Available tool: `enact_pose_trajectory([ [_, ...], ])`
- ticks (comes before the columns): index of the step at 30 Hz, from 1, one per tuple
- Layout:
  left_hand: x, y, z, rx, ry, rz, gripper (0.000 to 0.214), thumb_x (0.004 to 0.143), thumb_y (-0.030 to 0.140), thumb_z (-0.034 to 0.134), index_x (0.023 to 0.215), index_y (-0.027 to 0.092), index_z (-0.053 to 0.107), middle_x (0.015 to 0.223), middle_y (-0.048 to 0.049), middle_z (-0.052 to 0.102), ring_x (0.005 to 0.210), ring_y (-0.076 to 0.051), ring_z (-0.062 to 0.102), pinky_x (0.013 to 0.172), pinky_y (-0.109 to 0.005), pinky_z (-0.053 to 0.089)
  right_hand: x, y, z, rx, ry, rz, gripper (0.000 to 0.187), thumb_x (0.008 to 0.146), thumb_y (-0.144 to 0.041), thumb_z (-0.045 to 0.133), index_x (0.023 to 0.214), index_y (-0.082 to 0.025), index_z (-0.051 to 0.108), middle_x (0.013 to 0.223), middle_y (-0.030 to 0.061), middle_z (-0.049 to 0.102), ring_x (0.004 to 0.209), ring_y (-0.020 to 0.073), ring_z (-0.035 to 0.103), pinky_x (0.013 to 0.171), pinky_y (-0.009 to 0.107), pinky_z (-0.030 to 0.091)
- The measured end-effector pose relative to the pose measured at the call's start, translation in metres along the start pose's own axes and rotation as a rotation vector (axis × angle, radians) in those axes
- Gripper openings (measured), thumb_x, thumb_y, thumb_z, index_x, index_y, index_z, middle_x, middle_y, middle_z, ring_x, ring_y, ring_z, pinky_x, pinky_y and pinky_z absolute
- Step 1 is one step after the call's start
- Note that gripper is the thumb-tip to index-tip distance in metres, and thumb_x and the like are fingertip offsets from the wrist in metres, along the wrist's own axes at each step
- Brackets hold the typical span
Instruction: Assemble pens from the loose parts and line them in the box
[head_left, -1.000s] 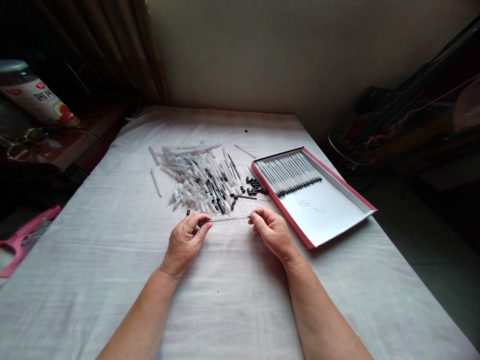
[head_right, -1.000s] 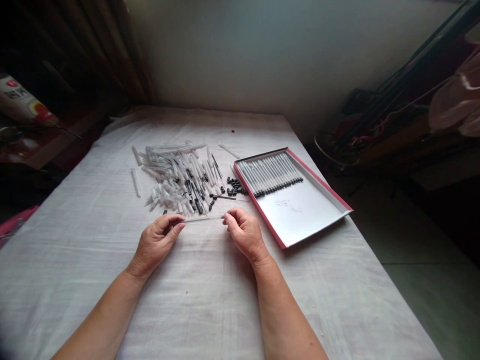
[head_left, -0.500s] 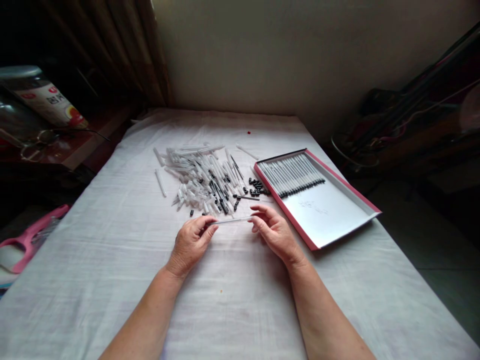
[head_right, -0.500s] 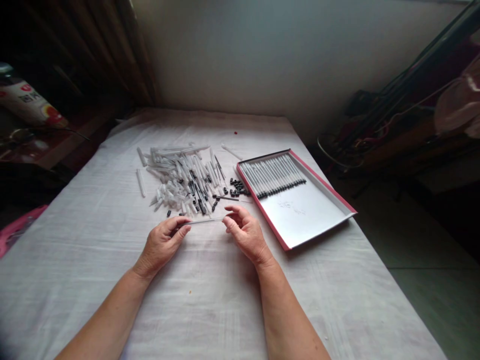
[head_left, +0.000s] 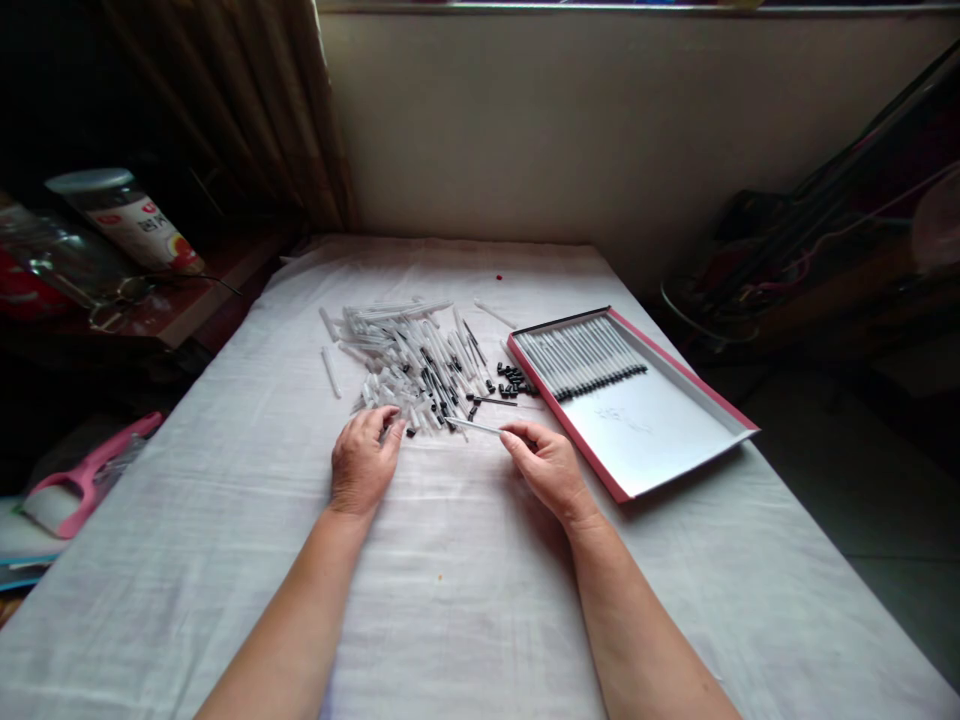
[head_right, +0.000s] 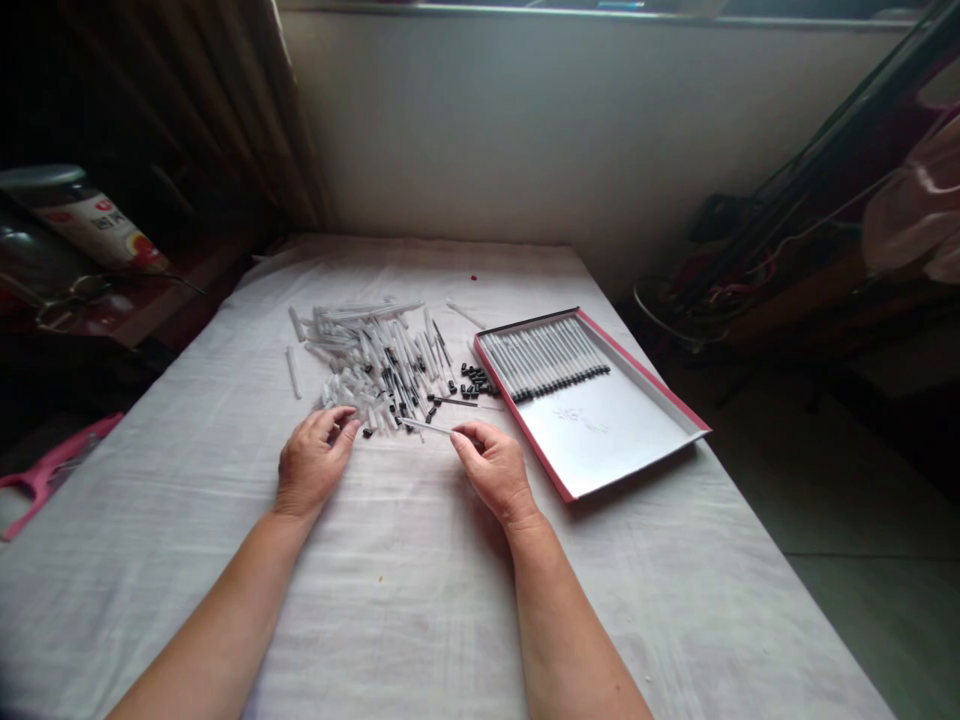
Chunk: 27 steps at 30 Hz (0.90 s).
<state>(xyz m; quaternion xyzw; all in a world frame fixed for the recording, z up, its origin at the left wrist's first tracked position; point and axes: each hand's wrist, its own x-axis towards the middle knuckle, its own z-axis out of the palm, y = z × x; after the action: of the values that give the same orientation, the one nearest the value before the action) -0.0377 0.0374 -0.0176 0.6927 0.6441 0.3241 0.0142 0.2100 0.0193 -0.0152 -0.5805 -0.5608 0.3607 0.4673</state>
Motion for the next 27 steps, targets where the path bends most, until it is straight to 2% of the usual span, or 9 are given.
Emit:
enact_pose_trajectory([
  [4, 0.008, 0.005, 0.006, 0.176, -0.039, 0.004, 0.023, 0.087, 0.036, 0.057, 0.097, 0.020, 0.070, 0.091, -0.0096, 0.069, 0.086, -0.026, 0.063, 0.078, -0.035, 0.048, 0.000, 0.001, 0.001, 0.012, -0.006, -0.007, 0.028, 0.077, -0.041, 0.062, 0.082, -0.016, 0.074, 0.082, 0.0085, 0.075, 0.073, 0.0215, 0.068, 0.072, 0.034, 0.053],
  [8, 0.019, 0.015, 0.006, 0.269, -0.161, -0.123, 0.025, 0.086, 0.040, 0.058, 0.091, 0.022, 0.073, 0.092, -0.0096, 0.069, 0.089, -0.028, 0.064, 0.076, -0.035, 0.048, 0.002, 0.005, 0.002, 0.034, -0.013, -0.004, 0.030, 0.077, -0.042, 0.062, 0.084, -0.015, 0.074, 0.080, 0.0087, 0.074, 0.072, 0.0208, 0.067, 0.067, 0.032, 0.053],
  [11, 0.023, 0.019, 0.002, 0.242, -0.205, -0.182, 0.023, 0.087, 0.038, 0.057, 0.093, 0.023, 0.072, 0.095, -0.0077, 0.069, 0.090, -0.026, 0.064, 0.075, -0.033, 0.048, 0.003, 0.006, 0.001, 0.061, -0.006, 0.003, 0.032, 0.077, -0.042, 0.062, 0.086, -0.014, 0.074, 0.078, 0.0081, 0.073, 0.070, 0.0196, 0.065, 0.063, 0.030, 0.052],
  [13, 0.020, 0.019, -0.002, 0.210, -0.162, -0.143, 0.021, 0.088, 0.036, 0.056, 0.096, 0.023, 0.071, 0.098, -0.0068, 0.070, 0.091, -0.025, 0.065, 0.077, -0.032, 0.048, 0.002, 0.004, 0.001, 0.085, -0.002, 0.006, 0.031, 0.077, -0.041, 0.062, 0.087, -0.015, 0.074, 0.076, 0.0071, 0.072, 0.067, 0.0183, 0.064, 0.060, 0.029, 0.051],
  [17, 0.000, 0.014, -0.011, 0.166, -0.038, 0.054, 0.021, 0.091, 0.035, 0.054, 0.101, 0.021, 0.066, 0.100, -0.0064, 0.071, 0.093, -0.024, 0.065, 0.081, -0.031, 0.047, -0.001, -0.006, 0.001, 0.144, -0.022, -0.014, 0.030, 0.076, -0.040, 0.062, 0.087, -0.015, 0.075, 0.075, 0.0061, 0.072, 0.062, 0.0162, 0.063, 0.057, 0.027, 0.051],
  [21, -0.018, 0.011, -0.014, 0.141, -0.036, 0.162, 0.022, 0.094, 0.036, 0.050, 0.101, 0.020, 0.063, 0.087, -0.0051, 0.072, 0.078, -0.021, 0.066, 0.072, -0.029, 0.047, -0.005, -0.011, 0.002, 0.169, -0.065, -0.047, 0.025, 0.076, -0.038, 0.063, 0.083, -0.016, 0.075, 0.079, 0.0069, 0.074, 0.067, 0.0172, 0.065, 0.061, 0.028, 0.053],
  [27, -0.026, 0.014, -0.012, 0.063, -0.027, 0.291, 0.021, 0.095, 0.035, 0.048, 0.101, 0.020, 0.061, 0.088, -0.0054, 0.072, 0.081, -0.019, 0.066, 0.075, -0.028, 0.048, -0.006, -0.006, 0.004, 0.119, -0.090, -0.078, 0.020, 0.076, -0.033, 0.064, 0.081, -0.017, 0.075, 0.084, 0.0082, 0.076, 0.076, 0.0197, 0.069, 0.071, 0.030, 0.055],
])
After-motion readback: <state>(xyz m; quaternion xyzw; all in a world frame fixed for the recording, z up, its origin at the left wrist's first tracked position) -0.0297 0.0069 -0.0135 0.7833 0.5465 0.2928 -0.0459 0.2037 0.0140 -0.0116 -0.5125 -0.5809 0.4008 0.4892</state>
